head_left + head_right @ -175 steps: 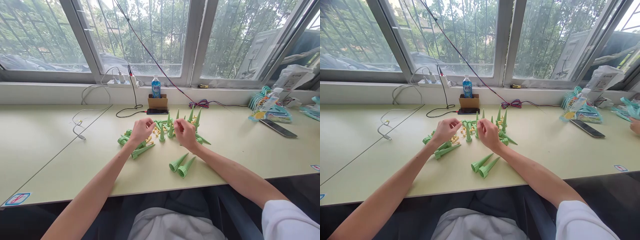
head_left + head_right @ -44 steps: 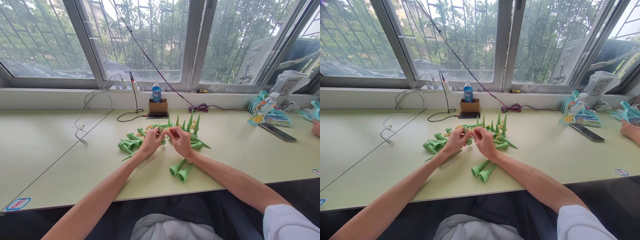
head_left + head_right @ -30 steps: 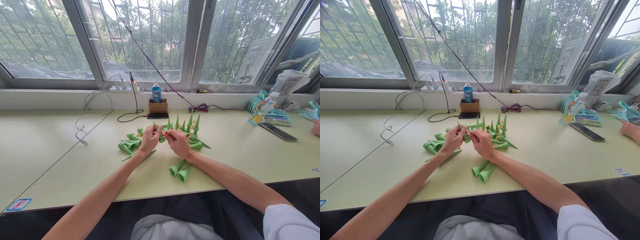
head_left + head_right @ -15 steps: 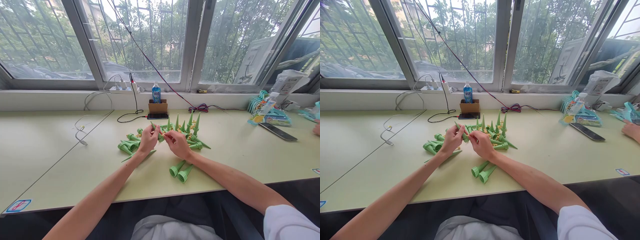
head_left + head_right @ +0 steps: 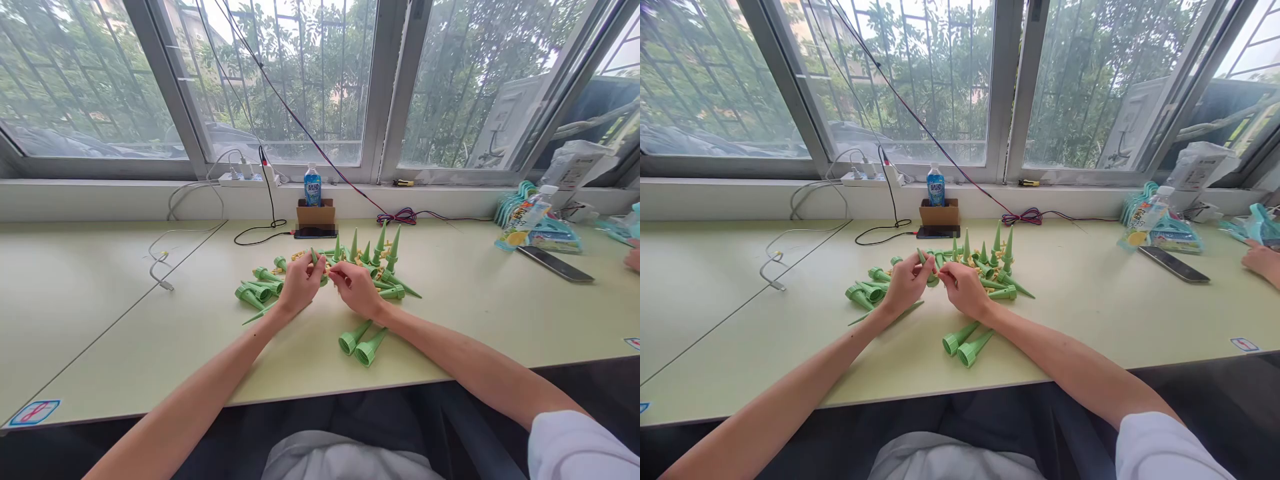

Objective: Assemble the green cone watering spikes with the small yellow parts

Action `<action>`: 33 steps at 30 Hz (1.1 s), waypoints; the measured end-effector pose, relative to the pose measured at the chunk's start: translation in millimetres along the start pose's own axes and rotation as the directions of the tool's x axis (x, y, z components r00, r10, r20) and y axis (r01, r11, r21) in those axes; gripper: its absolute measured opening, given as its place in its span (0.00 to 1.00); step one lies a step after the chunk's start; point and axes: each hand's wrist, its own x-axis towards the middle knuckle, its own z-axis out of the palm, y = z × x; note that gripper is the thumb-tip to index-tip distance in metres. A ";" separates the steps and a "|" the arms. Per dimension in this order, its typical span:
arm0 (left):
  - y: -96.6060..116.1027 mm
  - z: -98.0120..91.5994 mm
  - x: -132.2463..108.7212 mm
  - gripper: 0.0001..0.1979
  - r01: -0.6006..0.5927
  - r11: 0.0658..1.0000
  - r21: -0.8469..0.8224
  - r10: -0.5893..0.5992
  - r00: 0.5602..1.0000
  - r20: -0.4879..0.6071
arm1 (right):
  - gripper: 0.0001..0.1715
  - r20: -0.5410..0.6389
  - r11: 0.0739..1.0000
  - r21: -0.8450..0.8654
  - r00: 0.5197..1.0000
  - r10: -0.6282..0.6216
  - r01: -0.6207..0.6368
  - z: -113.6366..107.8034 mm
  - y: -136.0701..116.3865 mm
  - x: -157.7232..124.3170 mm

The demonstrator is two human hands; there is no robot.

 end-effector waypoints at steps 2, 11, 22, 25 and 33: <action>-0.7 0.4 -1.0 0.15 -0.040 0.998 0.048 0.040 0.999 0.001 | 0.10 0.006 1.000 0.003 1.000 0.006 -0.006 -0.4 0.3 0.1; -2.6 0.3 -2.0 0.15 -0.094 0.988 0.122 0.093 0.996 0.015 | 0.15 0.039 0.999 -0.022 0.999 0.025 -0.024 -1.5 1.9 0.7; 0.7 0.9 -4.4 0.14 -0.081 0.986 0.146 0.078 0.996 0.032 | 0.25 0.076 0.993 -0.116 0.997 0.031 -0.023 -1.7 3.3 0.1; 0.7 1.6 -4.5 0.14 -0.098 0.982 0.158 0.094 0.995 0.030 | 0.26 0.067 0.993 -0.111 0.997 0.044 -0.036 -0.1 1.3 -0.5; 7.0 2.0 -0.8 0.14 0.043 0.999 0.008 -0.042 0.998 -0.056 | 0.23 0.104 0.996 -0.087 0.994 0.045 -0.036 1.6 -4.6 -2.8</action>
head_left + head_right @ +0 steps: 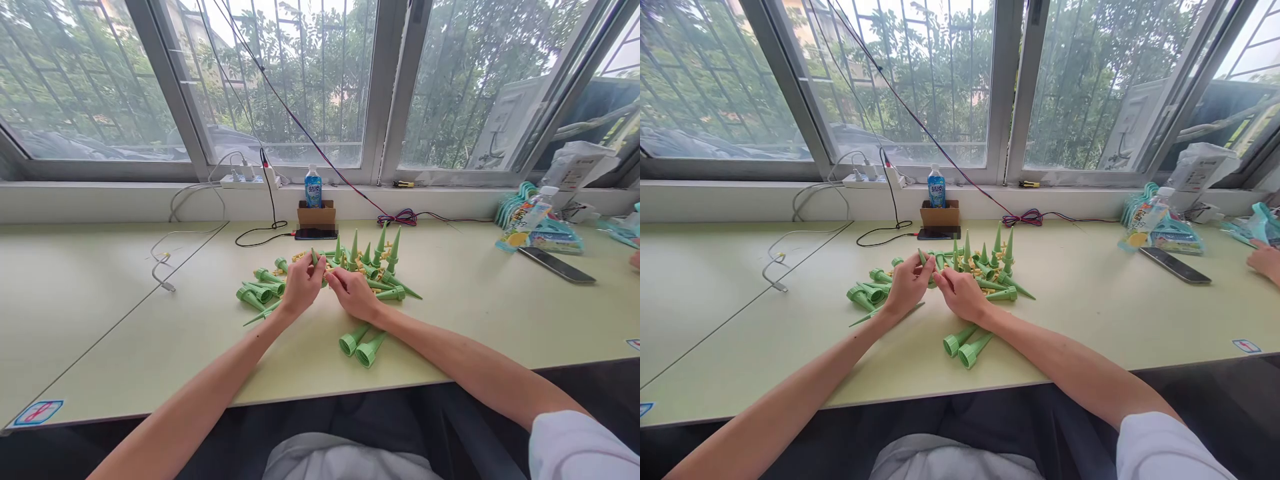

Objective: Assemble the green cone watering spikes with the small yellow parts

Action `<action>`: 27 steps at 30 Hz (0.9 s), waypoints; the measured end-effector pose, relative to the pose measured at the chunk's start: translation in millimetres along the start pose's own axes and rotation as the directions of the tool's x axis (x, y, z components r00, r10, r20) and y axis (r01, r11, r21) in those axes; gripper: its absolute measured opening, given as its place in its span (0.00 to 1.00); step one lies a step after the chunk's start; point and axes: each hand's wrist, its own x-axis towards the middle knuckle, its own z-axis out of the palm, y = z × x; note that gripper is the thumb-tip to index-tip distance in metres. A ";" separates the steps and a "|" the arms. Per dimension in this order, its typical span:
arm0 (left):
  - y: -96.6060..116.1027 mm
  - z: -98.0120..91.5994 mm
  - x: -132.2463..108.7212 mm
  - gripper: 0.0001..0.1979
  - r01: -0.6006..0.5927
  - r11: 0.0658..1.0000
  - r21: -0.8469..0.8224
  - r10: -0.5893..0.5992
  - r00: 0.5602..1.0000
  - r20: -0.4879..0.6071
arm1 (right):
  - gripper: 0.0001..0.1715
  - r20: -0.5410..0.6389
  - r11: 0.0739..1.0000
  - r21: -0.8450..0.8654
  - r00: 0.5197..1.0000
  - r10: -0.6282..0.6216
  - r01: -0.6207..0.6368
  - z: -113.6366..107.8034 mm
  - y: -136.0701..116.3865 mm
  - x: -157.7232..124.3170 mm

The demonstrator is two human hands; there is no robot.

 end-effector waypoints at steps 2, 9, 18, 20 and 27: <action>2.3 -0.8 0.7 0.15 0.041 0.997 -0.058 -0.041 0.999 -0.001 | 0.22 0.012 1.000 0.010 1.000 -0.002 0.002 -0.4 -1.8 -0.2; 5.5 -0.8 0.0 0.18 0.089 0.990 -0.106 -0.089 0.996 0.005 | 0.21 0.008 1.000 -0.022 1.000 -0.020 0.020 -0.2 -1.3 -0.5; 1.9 0.1 -2.5 0.21 -0.034 0.999 0.041 0.035 0.999 -0.004 | 0.28 -0.044 0.994 -0.110 0.999 0.008 -0.013 -0.6 3.7 1.3; 0.8 0.7 -3.1 0.22 -0.046 0.997 0.055 0.045 0.999 0.008 | 0.29 -0.055 0.992 -0.123 0.998 0.005 -0.012 0.0 4.5 1.6; 2.9 -0.9 -4.1 0.25 -0.057 0.997 0.049 0.054 0.997 0.056 | 0.33 -0.077 0.995 -0.094 0.997 0.029 -0.036 1.6 5.4 2.4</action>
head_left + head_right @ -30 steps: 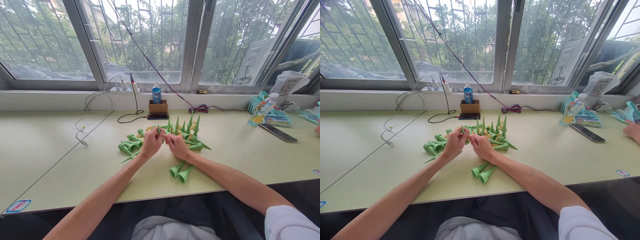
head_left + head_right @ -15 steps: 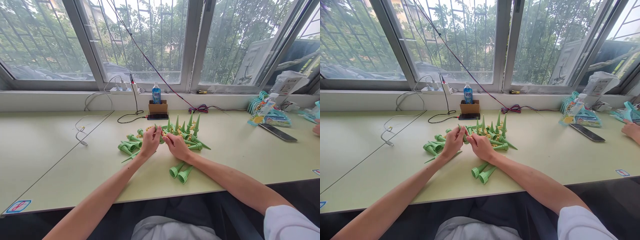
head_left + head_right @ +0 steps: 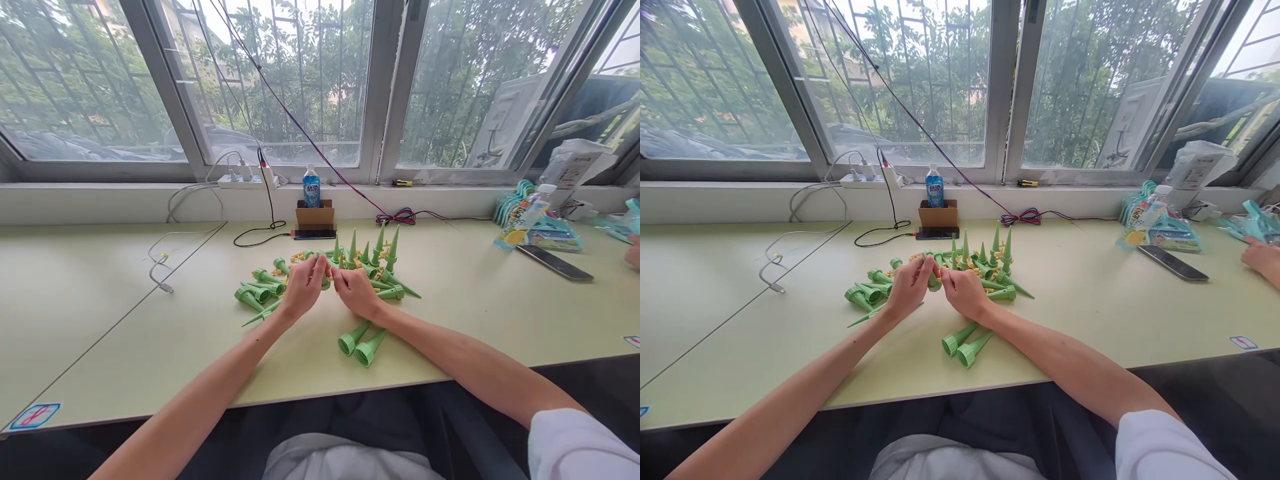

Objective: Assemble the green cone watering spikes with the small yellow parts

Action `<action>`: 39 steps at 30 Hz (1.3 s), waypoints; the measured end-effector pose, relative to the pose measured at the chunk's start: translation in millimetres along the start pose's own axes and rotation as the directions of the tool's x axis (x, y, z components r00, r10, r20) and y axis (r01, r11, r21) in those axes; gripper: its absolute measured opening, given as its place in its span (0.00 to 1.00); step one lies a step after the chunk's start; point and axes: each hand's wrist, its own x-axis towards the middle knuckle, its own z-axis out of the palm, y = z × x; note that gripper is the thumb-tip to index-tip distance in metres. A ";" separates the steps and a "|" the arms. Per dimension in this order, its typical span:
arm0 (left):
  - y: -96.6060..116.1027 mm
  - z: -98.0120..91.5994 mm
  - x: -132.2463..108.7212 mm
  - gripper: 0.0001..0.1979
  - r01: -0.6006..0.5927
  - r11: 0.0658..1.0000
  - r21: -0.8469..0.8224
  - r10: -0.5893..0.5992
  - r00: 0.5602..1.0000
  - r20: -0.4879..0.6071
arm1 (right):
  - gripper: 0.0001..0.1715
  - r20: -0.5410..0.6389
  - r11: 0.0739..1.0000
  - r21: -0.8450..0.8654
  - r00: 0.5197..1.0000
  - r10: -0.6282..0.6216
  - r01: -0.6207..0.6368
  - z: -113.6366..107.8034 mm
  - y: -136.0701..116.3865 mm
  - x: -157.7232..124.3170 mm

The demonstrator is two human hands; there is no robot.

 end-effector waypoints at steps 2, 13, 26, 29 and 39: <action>0.5 -1.5 -0.1 0.26 0.021 0.998 -0.057 -0.018 0.999 0.044 | 0.33 -0.008 0.999 0.032 1.000 0.022 -0.021 -0.1 0.1 0.3; -1.0 -0.2 0.9 0.23 0.167 0.928 -0.333 -0.158 0.986 0.053 | 0.30 -0.135 0.990 0.123 0.987 0.092 -0.075 -3.5 -2.0 1.4; 14.3 -5.5 4.3 0.16 0.360 0.856 -0.370 -0.308 0.931 0.194 | 0.28 -0.033 0.972 0.213 0.993 0.111 -0.102 -5.7 -6.9 -2.2; 14.3 -5.6 4.2 0.17 0.330 0.890 -0.315 -0.284 0.941 0.183 | 0.28 -0.024 0.967 0.232 0.993 0.113 -0.104 -6.3 -7.9 -2.7; 9.7 -7.1 2.4 0.22 0.274 0.947 -0.167 -0.234 0.946 0.223 | 0.26 -0.051 0.963 0.251 0.992 0.118 -0.101 -6.3 -8.2 -3.2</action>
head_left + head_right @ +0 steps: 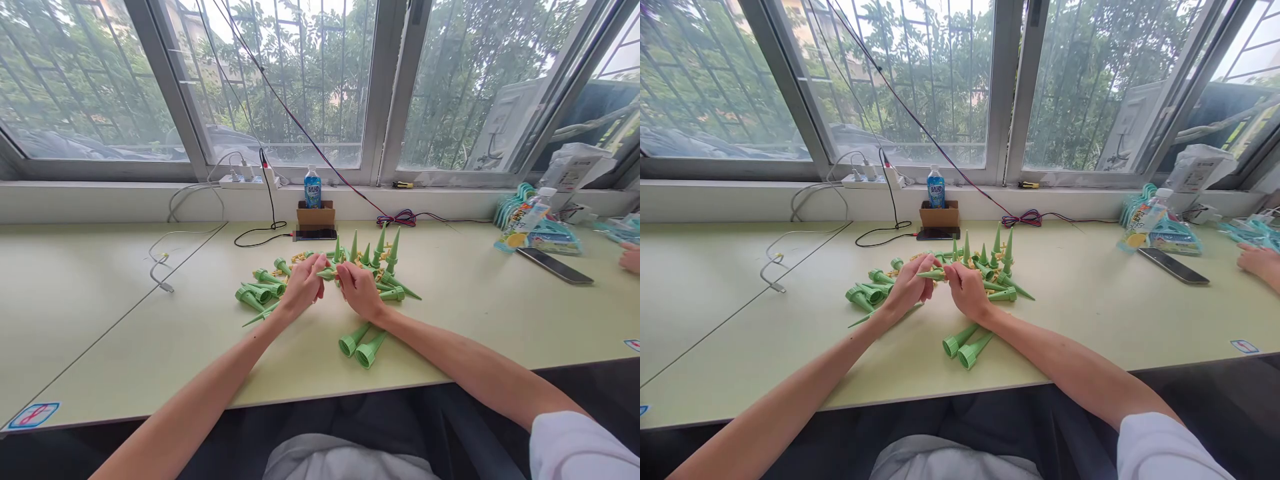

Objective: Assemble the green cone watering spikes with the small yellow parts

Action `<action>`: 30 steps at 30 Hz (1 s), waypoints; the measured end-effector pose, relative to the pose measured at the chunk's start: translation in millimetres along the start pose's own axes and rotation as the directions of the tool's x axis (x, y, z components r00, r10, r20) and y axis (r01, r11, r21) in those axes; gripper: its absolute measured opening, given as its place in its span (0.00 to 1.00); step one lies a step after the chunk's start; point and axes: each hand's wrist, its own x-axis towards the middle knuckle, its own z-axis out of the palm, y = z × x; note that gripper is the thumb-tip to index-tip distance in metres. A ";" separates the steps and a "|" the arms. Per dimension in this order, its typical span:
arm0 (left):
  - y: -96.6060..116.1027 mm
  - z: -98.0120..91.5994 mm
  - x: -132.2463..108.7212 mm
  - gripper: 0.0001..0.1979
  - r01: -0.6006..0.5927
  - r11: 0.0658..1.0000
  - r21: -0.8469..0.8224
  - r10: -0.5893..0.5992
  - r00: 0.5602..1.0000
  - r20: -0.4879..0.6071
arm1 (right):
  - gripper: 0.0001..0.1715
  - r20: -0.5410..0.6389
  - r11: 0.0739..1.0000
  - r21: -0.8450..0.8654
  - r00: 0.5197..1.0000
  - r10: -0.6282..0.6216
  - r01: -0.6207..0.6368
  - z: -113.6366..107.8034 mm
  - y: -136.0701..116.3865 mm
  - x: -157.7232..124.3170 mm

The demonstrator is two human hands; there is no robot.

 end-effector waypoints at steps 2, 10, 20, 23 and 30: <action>0.0 0.2 0.1 0.21 0.002 1.000 -0.016 -0.002 1.000 0.010 | 0.26 -0.001 1.000 0.004 1.000 0.002 -0.002 -0.1 0.7 0.1; -1.2 0.7 -1.0 0.19 -0.073 0.997 0.009 0.074 0.997 -0.017 | 0.27 0.008 1.000 0.031 1.000 -0.002 0.001 -0.5 5.7 1.2; 0.7 0.6 -4.0 0.16 -0.165 0.986 0.039 0.167 0.984 -0.055 | 0.29 -0.015 0.999 0.038 1.000 -0.018 0.018 -0.8 5.1 2.0; 0.2 0.3 -4.5 0.16 -0.166 0.986 0.023 0.167 0.985 -0.046 | 0.31 -0.032 0.999 0.033 0.999 -0.005 0.006 -0.7 4.4 3.0; -5.0 0.6 -3.6 0.16 -0.186 0.982 0.035 0.187 0.982 -0.027 | 0.34 -0.053 0.998 0.040 0.998 0.043 -0.040 -1.0 -1.4 4.7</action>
